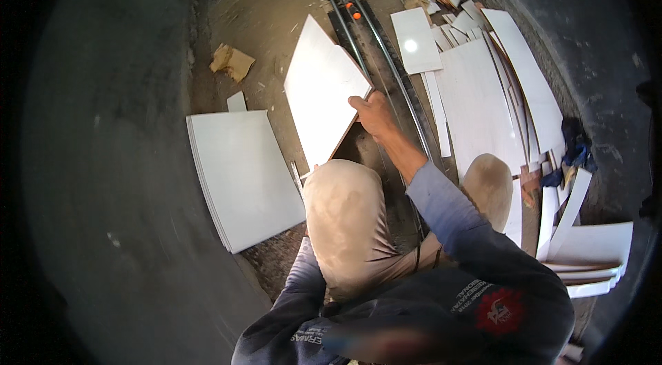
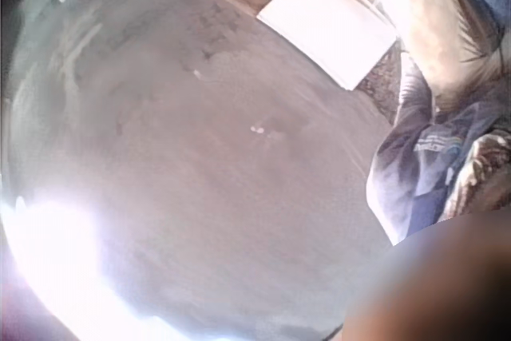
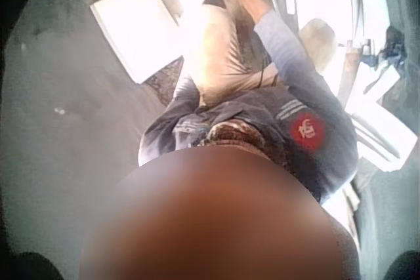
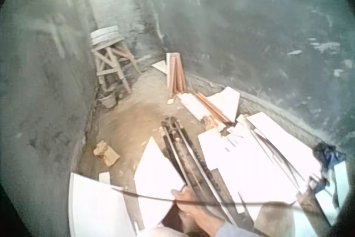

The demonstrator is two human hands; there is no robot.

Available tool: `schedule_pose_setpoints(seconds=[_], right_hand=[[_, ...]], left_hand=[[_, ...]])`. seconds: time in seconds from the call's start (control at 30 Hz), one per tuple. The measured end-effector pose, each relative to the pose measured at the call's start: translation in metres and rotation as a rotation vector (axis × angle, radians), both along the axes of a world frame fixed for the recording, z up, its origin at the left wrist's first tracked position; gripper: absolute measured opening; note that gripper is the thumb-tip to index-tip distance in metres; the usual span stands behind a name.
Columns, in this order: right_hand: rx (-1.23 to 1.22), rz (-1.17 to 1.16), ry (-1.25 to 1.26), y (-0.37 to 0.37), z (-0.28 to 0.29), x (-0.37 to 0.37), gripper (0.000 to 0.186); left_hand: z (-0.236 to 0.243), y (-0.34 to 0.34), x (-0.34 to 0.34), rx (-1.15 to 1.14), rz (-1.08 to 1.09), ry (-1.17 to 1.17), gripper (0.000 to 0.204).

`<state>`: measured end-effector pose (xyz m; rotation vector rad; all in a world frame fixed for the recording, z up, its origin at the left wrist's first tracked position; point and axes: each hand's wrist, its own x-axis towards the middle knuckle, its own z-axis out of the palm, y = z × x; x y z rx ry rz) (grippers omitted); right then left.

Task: The person measures and cuts white panels using a manual tile cutter. They measure the panel with a tape measure, score it with the cutter, and snap it along the scored line. The person then wipes the cut panel with a cloth.

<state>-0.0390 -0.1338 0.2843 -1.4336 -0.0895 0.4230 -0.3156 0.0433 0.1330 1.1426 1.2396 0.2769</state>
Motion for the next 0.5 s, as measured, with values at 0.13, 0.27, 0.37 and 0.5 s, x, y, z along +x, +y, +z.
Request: schedule_pose_setpoints(seconds=[0.13,0.27,0.37,0.5], right_hand=[[-0.022,0.016,-0.054,-0.028,0.031,-0.018,0.037],[-0.019,0.018,-0.035,-0.047,0.043,-0.035,0.037],[-0.044,0.012,-0.071,-0.051,0.04,-0.039,0.038],[-0.138,0.064,-0.142,-0.047,0.036,-0.043,0.038]], left_hand=[[0.017,-0.02,-0.03,0.036,0.007,0.023,0.039],[0.052,-0.039,-0.063,0.083,-0.014,0.032,0.038],[0.097,-0.052,-0.089,0.142,-0.019,0.01,0.038],[0.183,-0.065,-0.123,0.286,-0.021,-0.069,0.038]])
